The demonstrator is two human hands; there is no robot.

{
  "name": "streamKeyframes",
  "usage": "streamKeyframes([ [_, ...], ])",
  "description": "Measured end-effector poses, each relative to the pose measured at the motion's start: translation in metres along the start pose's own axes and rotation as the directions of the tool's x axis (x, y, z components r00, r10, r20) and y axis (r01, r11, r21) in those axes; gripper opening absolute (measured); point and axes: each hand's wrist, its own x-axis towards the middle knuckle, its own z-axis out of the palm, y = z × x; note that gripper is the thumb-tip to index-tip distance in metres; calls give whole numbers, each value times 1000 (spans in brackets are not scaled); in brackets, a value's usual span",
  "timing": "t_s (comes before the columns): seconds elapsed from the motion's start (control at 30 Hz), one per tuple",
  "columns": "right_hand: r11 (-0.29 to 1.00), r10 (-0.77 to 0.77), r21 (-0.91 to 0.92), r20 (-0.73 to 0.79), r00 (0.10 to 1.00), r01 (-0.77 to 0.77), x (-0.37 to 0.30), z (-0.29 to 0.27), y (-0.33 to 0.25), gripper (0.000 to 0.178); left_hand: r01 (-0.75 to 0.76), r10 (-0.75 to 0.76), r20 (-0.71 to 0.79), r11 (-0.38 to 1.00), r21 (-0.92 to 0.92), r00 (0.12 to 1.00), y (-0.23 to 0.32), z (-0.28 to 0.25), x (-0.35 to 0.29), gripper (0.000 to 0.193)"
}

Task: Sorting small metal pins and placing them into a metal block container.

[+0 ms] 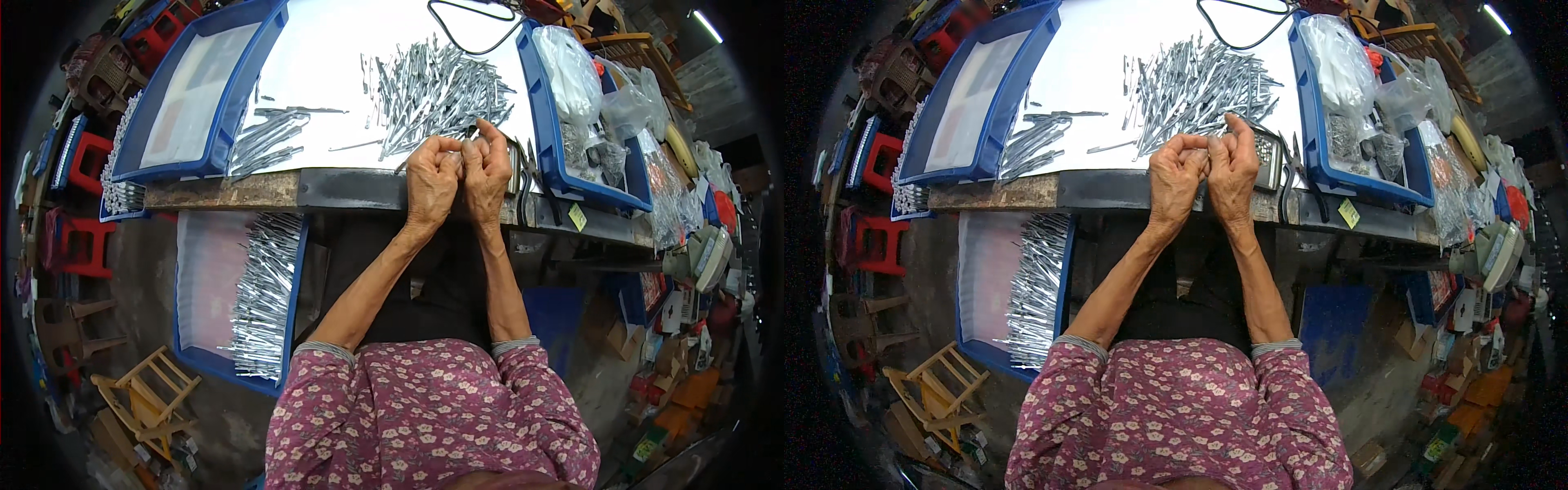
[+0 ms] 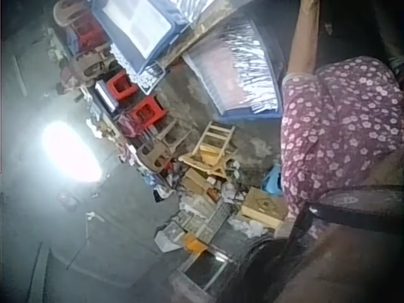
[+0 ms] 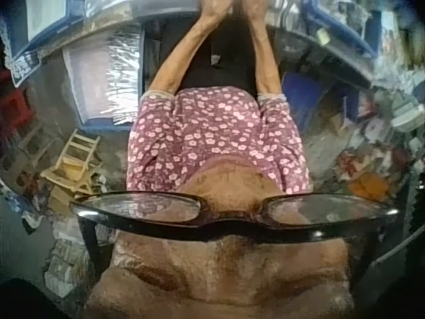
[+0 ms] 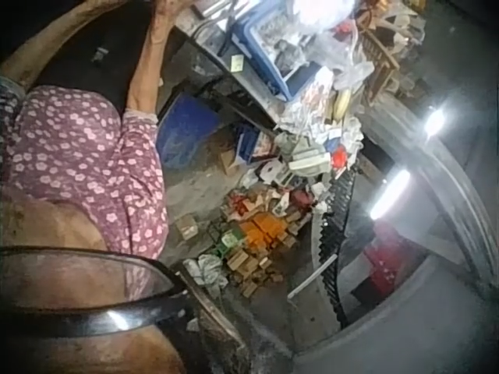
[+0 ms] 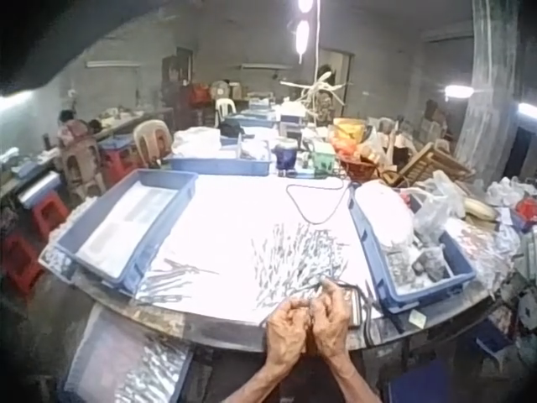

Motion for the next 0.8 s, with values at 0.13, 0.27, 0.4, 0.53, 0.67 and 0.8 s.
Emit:
streamKeyframes([
  [0.13,972,-123,-215,-100,987,99,1,2,3,28,-23,23,0,992,122,1000,6,2,-3,9],
  [0.27,944,-190,-293,-108,976,152,0,9,-4,31,-36,37,-9,993,116,999,7,-2,-5,9],
  [0.4,974,-29,-224,-28,999,22,1,6,-6,33,-59,60,-5,986,157,998,7,-8,-2,8],
  [0.53,993,24,-119,46,999,-18,1,-1,-5,33,-148,176,-29,897,416,984,17,-30,10,8],
  [0.67,992,32,-122,45,998,-27,-2,-19,-4,30,-150,289,-60,650,745,955,30,-57,29,15],
  [0.8,994,51,-101,49,997,-46,-7,-27,-9,28,-209,385,48,386,899,921,23,-72,49,17],
])
